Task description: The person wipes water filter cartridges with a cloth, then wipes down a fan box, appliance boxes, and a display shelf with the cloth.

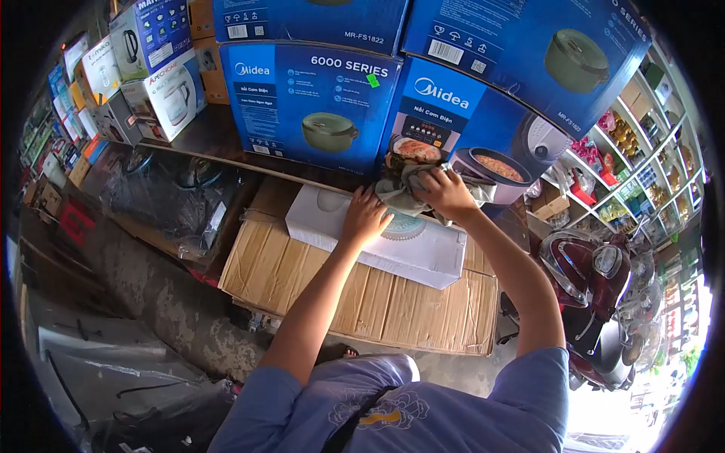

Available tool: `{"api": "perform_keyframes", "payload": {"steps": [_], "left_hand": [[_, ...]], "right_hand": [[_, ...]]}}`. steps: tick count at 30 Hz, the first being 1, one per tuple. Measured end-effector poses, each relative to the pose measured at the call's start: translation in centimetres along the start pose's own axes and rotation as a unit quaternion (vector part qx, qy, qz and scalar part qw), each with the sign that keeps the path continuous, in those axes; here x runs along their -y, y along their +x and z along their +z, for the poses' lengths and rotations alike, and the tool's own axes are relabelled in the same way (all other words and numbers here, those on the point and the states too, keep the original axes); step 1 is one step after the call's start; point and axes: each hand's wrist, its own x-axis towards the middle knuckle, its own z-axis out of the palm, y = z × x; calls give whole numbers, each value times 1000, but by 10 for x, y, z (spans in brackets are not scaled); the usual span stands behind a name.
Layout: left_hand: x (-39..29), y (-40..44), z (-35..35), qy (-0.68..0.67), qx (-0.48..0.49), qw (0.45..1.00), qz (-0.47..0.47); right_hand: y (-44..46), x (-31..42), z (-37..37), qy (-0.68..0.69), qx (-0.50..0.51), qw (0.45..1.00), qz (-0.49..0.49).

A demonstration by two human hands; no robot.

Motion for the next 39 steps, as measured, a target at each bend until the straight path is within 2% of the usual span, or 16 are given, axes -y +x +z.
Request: {"api": "perform_keyframes", "payload": {"steps": [2,6,9,15,16,20,22,24,26,28,30,34,35,36,38,39], "left_hand": [[1,-2,5,7,-28,1000,11],[-5,-1,-3,-24,-84,996,15],[-3,-1,-4,-27,-63,998,13],[-5,-4,-7,-11,-65,998,10],[-4,-6,-3,-7,-68,998,13],[-5,-1,-5,-4,-69,997,16],[-6,-1,-5,-18,-75,997,11],[-6,-2,-6,-35,-77,996,12],[-6,-2,-5,-28,-68,997,11],[-6,-2,-6,-34,-60,998,10],[-5,-2,-7,-43,-70,997,14],[-2,-5,-1,-50,-84,995,24],[-1,-4,-1,-55,-91,994,24],[-1,0,-1,-55,-106,992,26],[-1,-1,-2,-116,-90,989,-4],[-8,1,-15,-218,-66,972,-52]], "right_hand": [[11,-11,-21,-64,-60,995,40],[62,-56,-99,-95,-235,931,262],[76,-58,-100,-114,-286,921,238],[11,17,16,-73,-93,992,46],[-1,18,27,-19,-118,991,56],[2,-4,-8,-46,-81,994,63],[24,-29,-48,-79,-116,980,143],[53,-52,-88,-92,-229,944,219],[73,-68,-114,-99,-317,916,227],[69,-70,-102,-135,-254,937,198],[45,-61,-61,-124,-224,961,106],[-45,-28,11,-18,-7,999,-47],[-49,-26,-16,-23,0,996,-87],[-57,-29,-24,-19,40,998,-50],[-57,-39,-51,-6,7,1000,3],[-54,-46,-69,-13,-5,999,47]]}}
